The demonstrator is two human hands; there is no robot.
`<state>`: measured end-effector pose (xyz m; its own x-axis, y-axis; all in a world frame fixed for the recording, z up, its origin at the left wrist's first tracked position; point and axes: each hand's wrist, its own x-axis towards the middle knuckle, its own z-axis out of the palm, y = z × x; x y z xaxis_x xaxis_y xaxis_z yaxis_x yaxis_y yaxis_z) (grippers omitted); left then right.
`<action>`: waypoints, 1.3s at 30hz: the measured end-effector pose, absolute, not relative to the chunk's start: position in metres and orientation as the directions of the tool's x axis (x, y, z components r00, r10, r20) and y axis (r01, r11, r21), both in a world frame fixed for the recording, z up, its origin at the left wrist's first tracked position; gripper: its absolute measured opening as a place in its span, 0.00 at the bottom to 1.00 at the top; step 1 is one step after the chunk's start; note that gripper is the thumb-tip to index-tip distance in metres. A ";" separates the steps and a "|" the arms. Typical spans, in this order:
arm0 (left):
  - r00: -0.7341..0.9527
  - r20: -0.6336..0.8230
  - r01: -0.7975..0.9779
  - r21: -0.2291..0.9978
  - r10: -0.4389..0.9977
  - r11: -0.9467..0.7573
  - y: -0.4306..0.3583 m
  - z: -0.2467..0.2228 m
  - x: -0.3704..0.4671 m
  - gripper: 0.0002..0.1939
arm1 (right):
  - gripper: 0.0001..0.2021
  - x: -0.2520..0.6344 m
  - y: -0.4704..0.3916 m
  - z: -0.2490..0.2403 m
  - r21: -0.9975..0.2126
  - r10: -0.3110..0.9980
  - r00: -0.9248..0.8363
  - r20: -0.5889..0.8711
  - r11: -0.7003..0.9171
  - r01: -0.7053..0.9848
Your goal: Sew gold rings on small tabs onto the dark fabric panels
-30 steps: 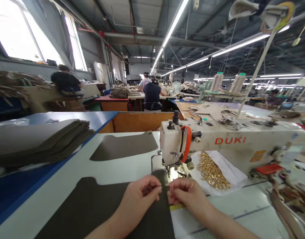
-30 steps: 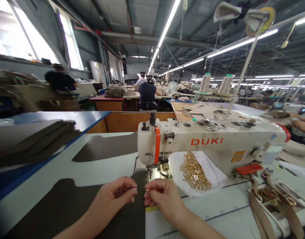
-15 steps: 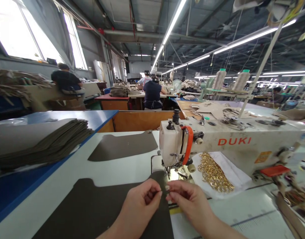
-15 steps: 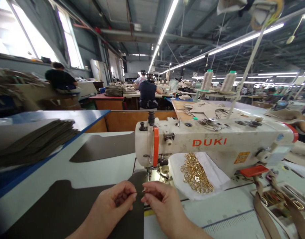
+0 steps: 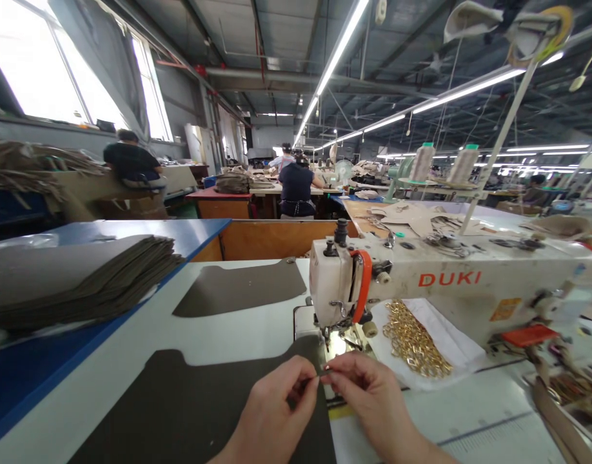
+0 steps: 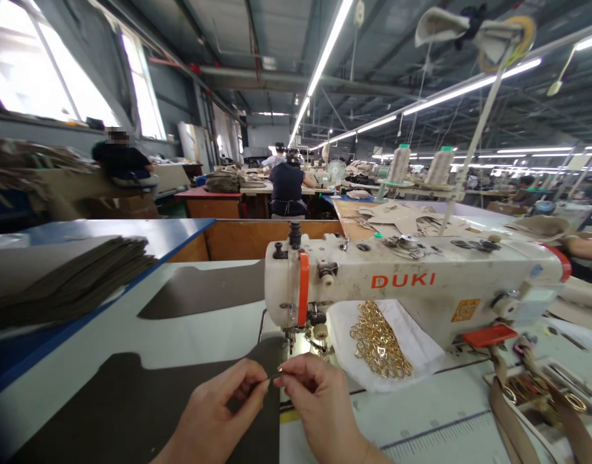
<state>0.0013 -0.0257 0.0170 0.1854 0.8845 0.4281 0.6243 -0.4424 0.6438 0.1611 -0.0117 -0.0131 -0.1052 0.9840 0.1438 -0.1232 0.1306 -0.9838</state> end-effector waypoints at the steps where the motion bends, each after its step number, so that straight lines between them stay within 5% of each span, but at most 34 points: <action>1: 0.185 0.429 0.623 0.644 0.884 -0.443 -0.026 0.018 0.002 0.08 | 0.13 0.161 -0.012 -0.014 -0.983 0.983 -0.113 0.143 0.128 -0.128; 12: 0.150 0.351 0.612 0.702 0.924 -0.365 -0.026 0.019 0.002 0.08 | 0.17 0.162 -0.013 -0.013 -0.986 0.990 -0.113 0.081 0.063 -0.156; 24: 0.159 0.333 0.620 0.698 0.929 -0.357 -0.027 0.015 0.001 0.07 | 0.09 0.163 -0.013 -0.012 -0.986 0.980 -0.131 0.148 0.136 -0.097; 31: 0.240 0.266 0.515 0.780 0.934 -0.355 -0.027 0.011 0.010 0.08 | 0.06 0.160 -0.013 -0.007 -0.935 0.957 -0.138 0.256 0.281 0.214; 39: 0.224 0.052 0.209 0.973 0.973 -0.100 -0.016 0.013 -0.002 0.04 | 0.06 0.163 -0.015 -0.004 -0.982 0.961 -0.202 0.190 0.183 -0.052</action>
<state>-0.0024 -0.0159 0.0128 0.2238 0.9732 0.0522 0.2093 -0.1003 0.9727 0.1634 -0.0146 -0.0037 -0.2016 0.9609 0.1900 -0.0516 0.1832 -0.9817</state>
